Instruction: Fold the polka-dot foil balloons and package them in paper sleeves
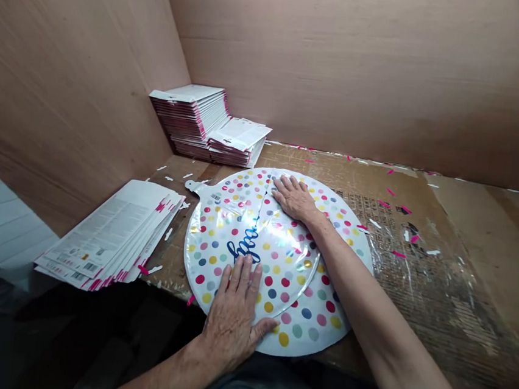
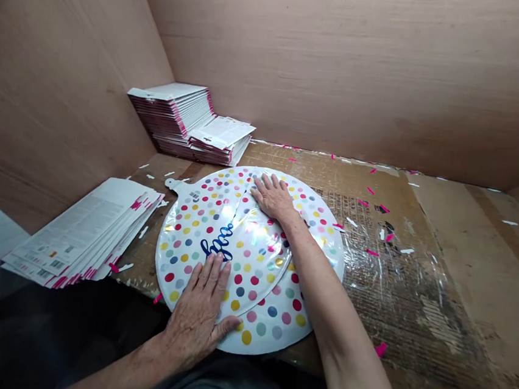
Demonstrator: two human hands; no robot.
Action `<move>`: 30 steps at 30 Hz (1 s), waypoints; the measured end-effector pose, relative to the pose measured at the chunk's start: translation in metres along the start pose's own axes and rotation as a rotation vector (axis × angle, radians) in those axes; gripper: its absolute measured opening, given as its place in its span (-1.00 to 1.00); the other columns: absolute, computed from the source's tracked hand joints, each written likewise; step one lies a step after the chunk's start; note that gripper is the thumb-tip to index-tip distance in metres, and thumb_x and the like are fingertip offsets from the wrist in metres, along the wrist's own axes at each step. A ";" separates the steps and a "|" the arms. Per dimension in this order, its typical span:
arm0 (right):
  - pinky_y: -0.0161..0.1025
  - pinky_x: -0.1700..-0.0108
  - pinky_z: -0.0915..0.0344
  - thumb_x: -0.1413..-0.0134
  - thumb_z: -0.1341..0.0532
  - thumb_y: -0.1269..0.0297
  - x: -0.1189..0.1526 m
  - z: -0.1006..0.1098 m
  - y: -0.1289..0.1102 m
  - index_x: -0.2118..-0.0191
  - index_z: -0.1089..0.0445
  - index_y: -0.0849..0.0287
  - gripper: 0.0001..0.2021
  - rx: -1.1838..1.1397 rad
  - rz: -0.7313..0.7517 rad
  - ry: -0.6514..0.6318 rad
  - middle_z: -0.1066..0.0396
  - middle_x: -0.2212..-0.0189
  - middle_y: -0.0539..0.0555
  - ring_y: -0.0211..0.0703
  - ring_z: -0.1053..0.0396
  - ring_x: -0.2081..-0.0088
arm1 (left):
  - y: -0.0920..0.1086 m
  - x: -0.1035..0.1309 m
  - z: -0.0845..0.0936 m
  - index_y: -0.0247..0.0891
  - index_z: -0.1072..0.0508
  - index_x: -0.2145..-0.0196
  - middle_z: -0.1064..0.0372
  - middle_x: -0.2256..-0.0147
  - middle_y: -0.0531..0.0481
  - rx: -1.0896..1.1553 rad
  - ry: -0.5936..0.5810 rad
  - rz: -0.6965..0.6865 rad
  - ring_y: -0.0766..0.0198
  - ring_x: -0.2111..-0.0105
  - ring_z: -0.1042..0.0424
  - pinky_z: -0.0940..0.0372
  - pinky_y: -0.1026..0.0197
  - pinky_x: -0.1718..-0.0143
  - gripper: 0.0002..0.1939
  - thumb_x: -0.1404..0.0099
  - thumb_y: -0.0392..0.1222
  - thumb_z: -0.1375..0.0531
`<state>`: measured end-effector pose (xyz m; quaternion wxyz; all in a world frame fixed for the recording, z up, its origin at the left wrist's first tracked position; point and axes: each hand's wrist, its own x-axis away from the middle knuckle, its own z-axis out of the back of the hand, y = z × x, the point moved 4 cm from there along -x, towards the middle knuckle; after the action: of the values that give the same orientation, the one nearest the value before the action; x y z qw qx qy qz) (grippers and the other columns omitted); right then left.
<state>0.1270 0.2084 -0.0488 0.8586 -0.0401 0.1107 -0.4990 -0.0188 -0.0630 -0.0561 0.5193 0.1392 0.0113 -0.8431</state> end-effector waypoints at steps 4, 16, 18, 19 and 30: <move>0.23 -0.31 0.03 -0.41 0.19 0.03 0.023 0.022 0.019 -0.32 -0.11 0.35 -0.41 -0.152 -0.098 0.183 -0.04 -0.34 0.37 0.20 0.03 -0.37 | -0.018 0.006 0.013 -0.37 -0.26 -0.16 0.01 -0.34 -0.39 0.147 0.096 0.263 -0.14 -0.38 0.13 -0.09 -0.24 -0.27 -0.44 -0.40 0.11 0.00; 0.25 -0.26 -0.18 -0.23 -0.17 0.10 0.258 0.074 -0.120 -0.42 0.15 0.35 -0.21 -0.186 0.358 0.392 -0.21 -0.24 0.43 0.25 -0.05 -0.34 | -0.030 -0.047 0.077 -0.25 -0.33 0.39 -0.34 0.50 0.06 1.101 -0.459 0.584 0.26 0.51 -0.36 -0.25 0.24 0.51 -0.50 -0.16 0.31 -0.16; 0.25 -0.25 -0.19 -0.27 -0.11 0.27 0.264 0.065 -0.108 -0.42 0.15 0.35 -0.30 -0.091 0.253 0.451 -0.19 -0.26 0.44 0.24 -0.02 -0.35 | -0.036 -0.062 0.090 -0.27 -0.36 0.40 -0.35 0.49 0.02 0.910 -0.470 0.526 0.19 0.49 -0.39 -0.28 0.19 0.48 -0.46 -0.15 0.35 -0.16; 0.24 -0.24 -0.21 -0.29 -0.07 0.34 0.265 0.061 -0.101 -0.42 0.12 0.34 -0.35 -0.059 0.211 0.470 -0.20 -0.25 0.44 0.22 -0.04 -0.34 | -0.042 -0.073 0.095 -0.27 -0.39 0.36 -0.40 0.44 -0.03 0.736 -0.379 0.473 0.11 0.40 -0.44 -0.34 0.13 0.39 -0.45 -0.16 0.35 -0.15; -0.28 0.30 -0.47 -0.02 -0.07 0.49 0.189 0.099 -0.038 0.10 -0.53 0.05 -0.60 -0.336 0.093 -0.106 -0.59 0.27 0.02 -0.14 -0.54 0.30 | -0.063 -0.129 0.024 -0.26 -0.38 -0.16 -0.30 -0.21 -0.19 0.672 -0.316 -0.208 0.01 -0.26 -0.19 -0.04 -0.10 -0.30 -0.30 -0.43 0.23 0.25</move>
<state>0.2078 0.0217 0.0263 0.8665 -0.2039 0.1490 -0.4306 -0.0252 0.0748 -0.0094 0.3518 0.1680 -0.3319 -0.8590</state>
